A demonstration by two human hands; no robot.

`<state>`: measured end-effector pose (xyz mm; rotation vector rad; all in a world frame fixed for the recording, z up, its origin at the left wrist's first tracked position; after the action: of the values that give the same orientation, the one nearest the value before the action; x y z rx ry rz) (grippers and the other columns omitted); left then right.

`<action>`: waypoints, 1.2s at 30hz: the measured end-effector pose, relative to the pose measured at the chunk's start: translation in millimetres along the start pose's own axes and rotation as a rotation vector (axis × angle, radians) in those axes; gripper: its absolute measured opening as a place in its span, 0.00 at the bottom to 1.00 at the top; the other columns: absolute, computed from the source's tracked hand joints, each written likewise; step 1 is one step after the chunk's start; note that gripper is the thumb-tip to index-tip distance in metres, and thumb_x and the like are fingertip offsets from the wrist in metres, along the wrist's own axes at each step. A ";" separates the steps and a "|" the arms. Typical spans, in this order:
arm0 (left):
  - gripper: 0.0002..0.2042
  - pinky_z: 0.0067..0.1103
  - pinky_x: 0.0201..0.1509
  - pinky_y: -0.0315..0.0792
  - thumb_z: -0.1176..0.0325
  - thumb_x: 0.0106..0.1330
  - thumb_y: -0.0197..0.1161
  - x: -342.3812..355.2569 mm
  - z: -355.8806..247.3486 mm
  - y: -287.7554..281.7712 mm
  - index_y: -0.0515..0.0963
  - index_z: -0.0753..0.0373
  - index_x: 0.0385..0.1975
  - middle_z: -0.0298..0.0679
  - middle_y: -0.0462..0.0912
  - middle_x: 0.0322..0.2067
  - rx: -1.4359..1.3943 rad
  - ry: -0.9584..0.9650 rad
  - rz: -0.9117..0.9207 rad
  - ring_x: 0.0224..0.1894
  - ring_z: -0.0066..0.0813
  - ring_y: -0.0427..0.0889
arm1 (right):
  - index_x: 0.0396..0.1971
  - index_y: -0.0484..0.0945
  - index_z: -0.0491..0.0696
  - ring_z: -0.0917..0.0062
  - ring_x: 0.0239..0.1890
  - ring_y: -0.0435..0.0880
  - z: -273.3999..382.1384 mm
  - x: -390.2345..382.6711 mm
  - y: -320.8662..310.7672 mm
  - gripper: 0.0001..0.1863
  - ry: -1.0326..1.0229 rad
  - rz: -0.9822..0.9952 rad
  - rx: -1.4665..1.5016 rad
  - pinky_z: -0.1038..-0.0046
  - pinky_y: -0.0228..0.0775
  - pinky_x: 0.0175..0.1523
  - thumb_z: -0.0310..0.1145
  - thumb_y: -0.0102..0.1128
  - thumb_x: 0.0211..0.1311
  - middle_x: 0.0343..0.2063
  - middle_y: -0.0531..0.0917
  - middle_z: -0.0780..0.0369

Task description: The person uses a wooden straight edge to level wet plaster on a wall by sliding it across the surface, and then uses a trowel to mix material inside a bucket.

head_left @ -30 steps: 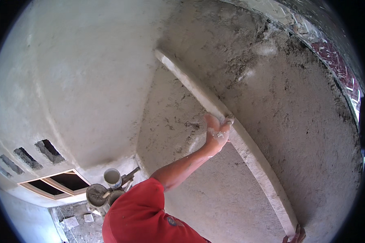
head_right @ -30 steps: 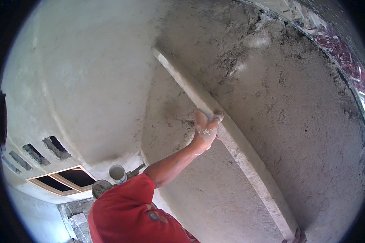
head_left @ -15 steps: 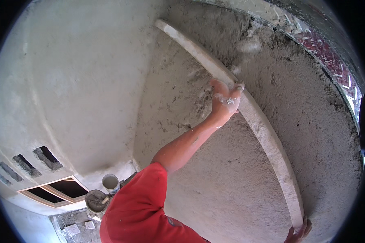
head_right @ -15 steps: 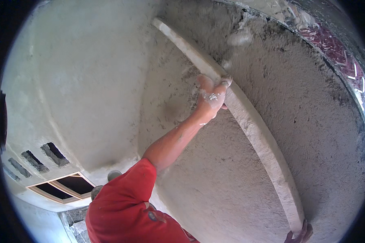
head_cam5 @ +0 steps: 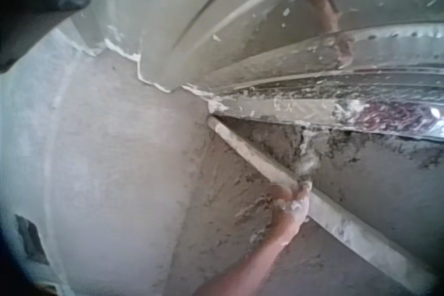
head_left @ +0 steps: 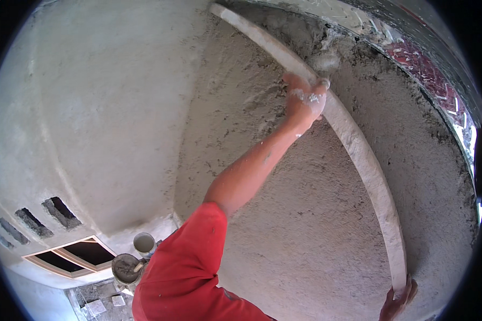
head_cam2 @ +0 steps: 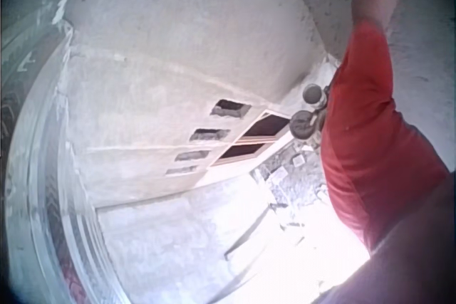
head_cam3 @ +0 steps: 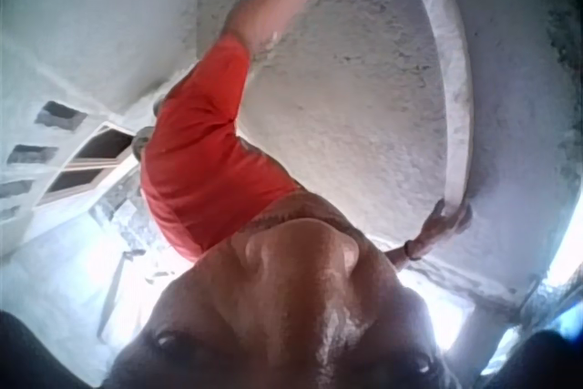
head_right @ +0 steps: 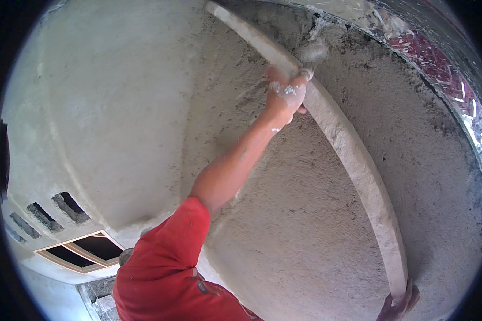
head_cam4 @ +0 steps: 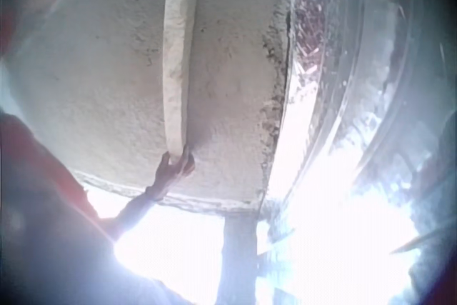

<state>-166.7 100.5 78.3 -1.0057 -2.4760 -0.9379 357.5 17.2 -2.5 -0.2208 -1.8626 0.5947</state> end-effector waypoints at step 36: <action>0.19 0.18 0.29 0.72 0.68 0.60 0.56 -132.1 18.5 62.9 0.53 0.70 0.40 0.46 0.65 0.32 -0.131 0.027 0.261 0.31 0.27 0.72 | 0.49 0.74 0.50 0.56 0.42 0.71 -58.6 -102.0 -18.0 0.26 0.183 0.038 -0.093 0.55 0.63 0.47 0.29 0.62 0.44 0.39 0.74 0.51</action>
<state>-29.6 80.1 27.9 -1.3120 -2.2151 -1.0285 451.4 -24.5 -62.5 -0.3613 -1.7135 0.4971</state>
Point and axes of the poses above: each hand's wrist, its own x-axis towards the middle knuckle, its own y-axis out of the palm, z = x × y, the point moved 6 cm from there along x, towards the middle knuckle
